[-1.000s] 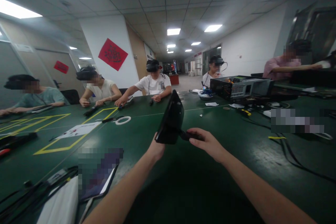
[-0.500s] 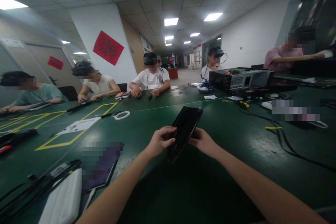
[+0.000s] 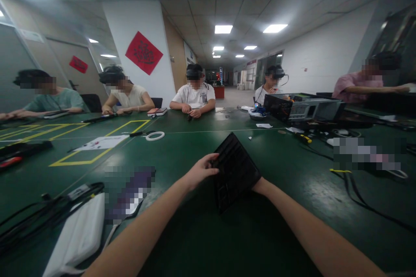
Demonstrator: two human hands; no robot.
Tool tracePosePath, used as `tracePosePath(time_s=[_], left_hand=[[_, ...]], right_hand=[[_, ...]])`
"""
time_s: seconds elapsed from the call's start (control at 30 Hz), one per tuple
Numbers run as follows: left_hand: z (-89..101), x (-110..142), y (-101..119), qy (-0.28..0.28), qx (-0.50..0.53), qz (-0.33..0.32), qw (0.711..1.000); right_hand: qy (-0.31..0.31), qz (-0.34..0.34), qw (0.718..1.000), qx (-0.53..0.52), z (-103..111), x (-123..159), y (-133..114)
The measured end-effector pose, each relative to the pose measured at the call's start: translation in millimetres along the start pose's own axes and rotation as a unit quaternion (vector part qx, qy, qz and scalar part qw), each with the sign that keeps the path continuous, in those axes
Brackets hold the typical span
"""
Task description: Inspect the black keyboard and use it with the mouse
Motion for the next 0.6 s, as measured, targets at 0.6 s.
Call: tracePosePath(time_s=[0.6], left_hand=[[0.5, 10, -12, 0.045, 0.063, 0.165, 0.983]], right_hand=[[-0.043, -0.012, 0.994, -0.102, -3, 4, -10]])
Point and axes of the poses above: each hand's wrist, its own x-axis away from the middle knuckle, its own z-axis out of the back of the hand, y = z × x, the point moved 6 cm from there along -x, towards the middle knuckle, and after that the axes turned 10 degrees about y, right-handed, at the moved point
